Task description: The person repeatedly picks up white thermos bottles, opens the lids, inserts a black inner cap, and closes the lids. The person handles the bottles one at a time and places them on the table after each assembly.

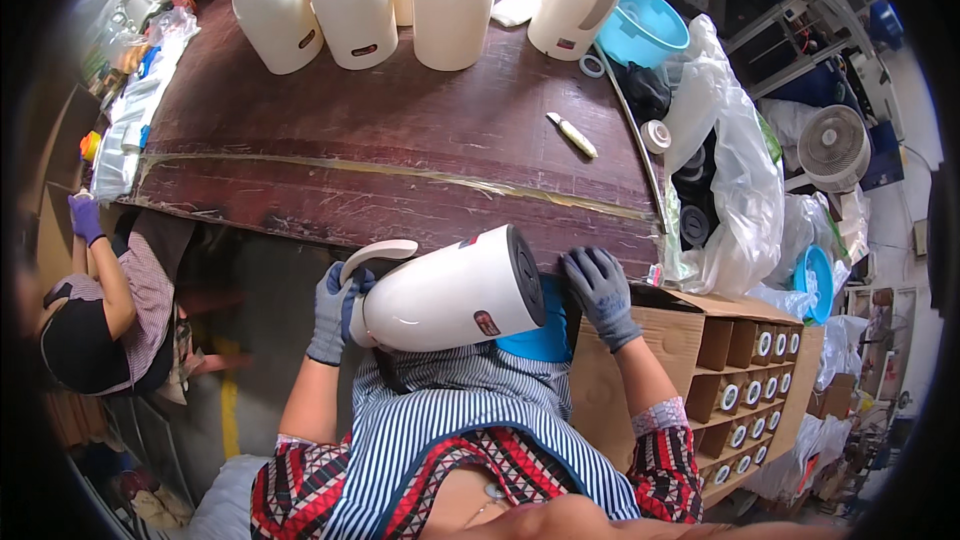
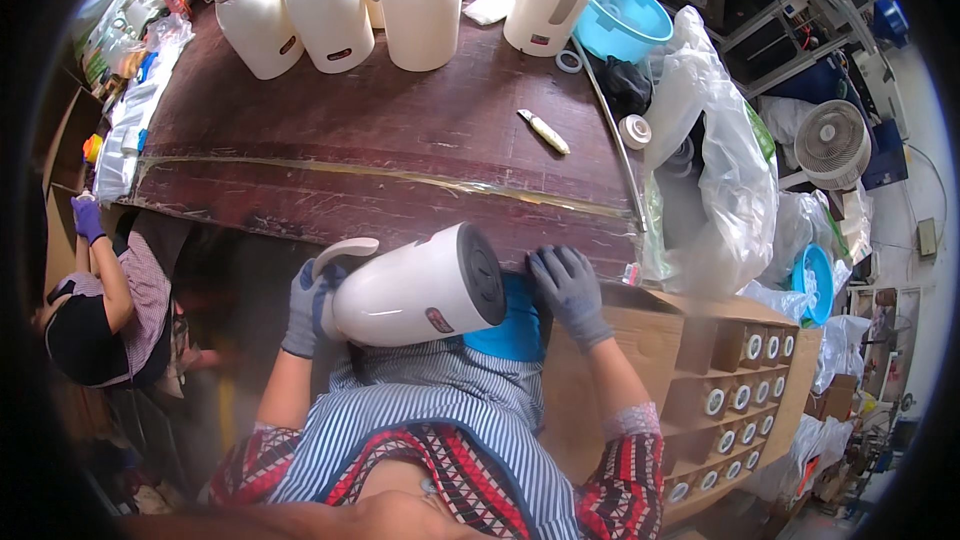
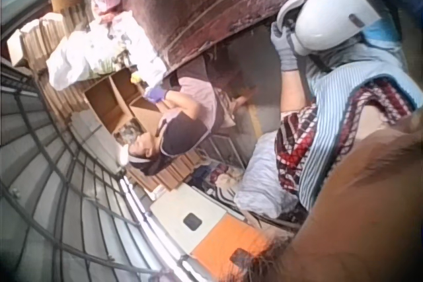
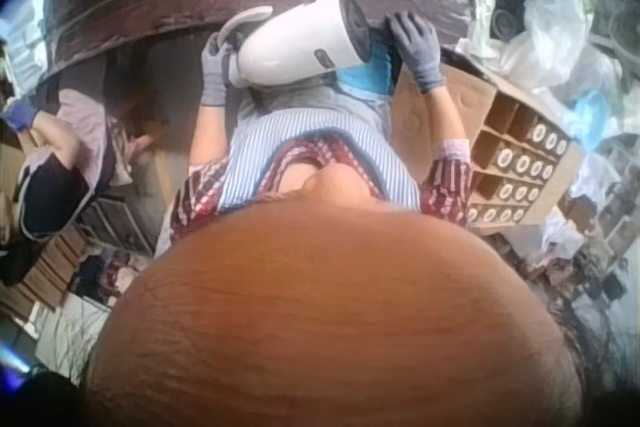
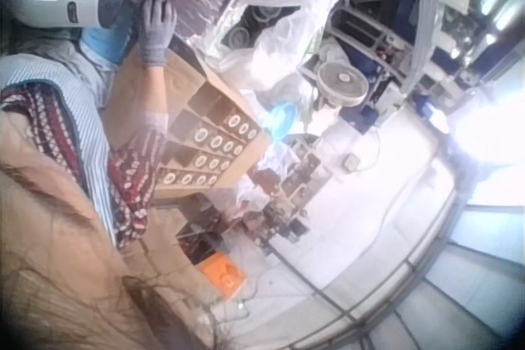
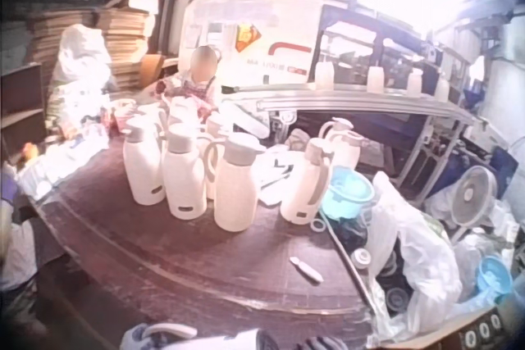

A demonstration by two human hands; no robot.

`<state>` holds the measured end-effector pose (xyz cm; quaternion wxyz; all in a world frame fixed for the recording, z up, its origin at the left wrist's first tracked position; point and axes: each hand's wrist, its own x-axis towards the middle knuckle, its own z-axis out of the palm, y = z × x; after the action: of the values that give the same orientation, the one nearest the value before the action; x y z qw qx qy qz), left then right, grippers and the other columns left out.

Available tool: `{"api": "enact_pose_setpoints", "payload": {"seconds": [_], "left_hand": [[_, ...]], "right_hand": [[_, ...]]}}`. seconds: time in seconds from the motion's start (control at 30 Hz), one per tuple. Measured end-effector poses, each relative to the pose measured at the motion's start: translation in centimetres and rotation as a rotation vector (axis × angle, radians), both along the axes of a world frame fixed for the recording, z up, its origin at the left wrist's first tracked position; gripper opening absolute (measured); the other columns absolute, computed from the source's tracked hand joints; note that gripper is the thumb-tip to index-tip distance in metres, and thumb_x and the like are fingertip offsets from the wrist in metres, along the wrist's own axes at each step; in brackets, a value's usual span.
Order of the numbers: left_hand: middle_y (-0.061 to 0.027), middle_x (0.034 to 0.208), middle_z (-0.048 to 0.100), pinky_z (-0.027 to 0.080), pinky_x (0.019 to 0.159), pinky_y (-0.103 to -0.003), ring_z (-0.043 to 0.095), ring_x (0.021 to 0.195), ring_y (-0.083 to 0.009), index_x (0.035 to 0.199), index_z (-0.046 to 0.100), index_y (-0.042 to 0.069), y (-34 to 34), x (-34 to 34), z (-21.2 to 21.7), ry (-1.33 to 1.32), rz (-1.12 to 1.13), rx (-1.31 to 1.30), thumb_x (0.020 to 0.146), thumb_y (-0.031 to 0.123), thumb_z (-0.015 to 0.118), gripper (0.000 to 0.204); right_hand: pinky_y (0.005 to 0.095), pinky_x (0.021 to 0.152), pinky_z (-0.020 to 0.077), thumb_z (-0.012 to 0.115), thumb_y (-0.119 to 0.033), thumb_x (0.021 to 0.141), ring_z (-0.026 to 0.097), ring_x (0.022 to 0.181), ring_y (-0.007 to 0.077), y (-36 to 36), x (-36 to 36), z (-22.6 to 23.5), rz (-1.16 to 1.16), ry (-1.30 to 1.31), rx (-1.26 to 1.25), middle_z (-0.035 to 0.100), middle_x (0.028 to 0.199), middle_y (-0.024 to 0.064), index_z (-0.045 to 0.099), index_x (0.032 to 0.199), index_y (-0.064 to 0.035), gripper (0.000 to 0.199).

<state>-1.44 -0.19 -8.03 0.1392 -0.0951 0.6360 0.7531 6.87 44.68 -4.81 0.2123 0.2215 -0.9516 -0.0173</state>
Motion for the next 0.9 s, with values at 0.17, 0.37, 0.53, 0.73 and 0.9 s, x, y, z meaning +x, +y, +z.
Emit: {"api": "enact_pose_setpoints", "payload": {"seconds": [0.17,0.37,0.53,0.73,0.9], "left_hand": [[-0.0038,0.086,0.066,0.055,0.073,-0.030,0.062,0.078,-0.0121,0.101,0.063,0.002,-0.5,-0.5,-1.3,0.062,-0.051,-0.157,0.102,0.008,0.065,0.006],[-0.0034,0.086,0.067,0.054,0.074,-0.029,0.061,0.077,-0.0116,0.100,0.063,0.003,-0.9,-1.5,-3.4,-0.047,-0.053,0.111,0.100,0.015,0.071,0.014],[-0.0037,0.087,0.067,0.054,0.075,-0.030,0.062,0.079,-0.0119,0.100,0.063,0.003,-1.6,-1.4,-3.0,0.123,-0.066,0.043,0.098,0.016,0.073,0.017],[-0.0037,0.086,0.068,0.055,0.074,-0.030,0.063,0.077,-0.0120,0.100,0.063,0.003,-1.0,-1.8,-2.0,0.081,-0.075,0.112,0.099,0.014,0.071,0.014],[-0.0036,0.086,0.069,0.055,0.074,-0.029,0.063,0.077,-0.0113,0.104,0.064,0.002,-1.2,-2.2,-1.1,0.072,-0.132,-0.049,0.100,0.013,0.070,0.013]], "right_hand": [[0.0338,0.088,0.0588,0.070,-0.004,0.082,0.065,0.113,0.0279,-1.7,1.8,2.5,-0.220,-0.228,-0.351,0.065,0.124,0.0084,0.069,0.122,-0.0132,0.041],[0.0335,0.087,0.0544,0.071,0.002,0.086,0.069,0.102,0.0248,-9.3,0.3,8.0,-0.106,-0.309,-0.924,0.067,0.111,0.0138,0.071,0.107,-0.0028,0.021],[0.0326,0.079,0.0560,0.071,-0.001,0.088,0.071,0.088,0.0235,-10.7,0.3,8.7,-0.150,-0.463,-1.078,0.071,0.099,0.0121,0.072,0.114,-0.0019,0.026],[0.0341,0.081,0.0577,0.070,0.000,0.089,0.072,0.091,0.0283,-7.5,0.1,6.3,-0.252,-0.205,-1.079,0.071,0.104,0.0122,0.070,0.112,-0.0060,0.024],[0.0441,0.086,0.0563,0.071,-0.012,0.090,0.069,0.102,0.0316,-2.9,-3.4,3.9,-0.308,-0.019,-0.348,0.071,0.112,0.0077,0.067,0.116,-0.0114,0.026]]}}
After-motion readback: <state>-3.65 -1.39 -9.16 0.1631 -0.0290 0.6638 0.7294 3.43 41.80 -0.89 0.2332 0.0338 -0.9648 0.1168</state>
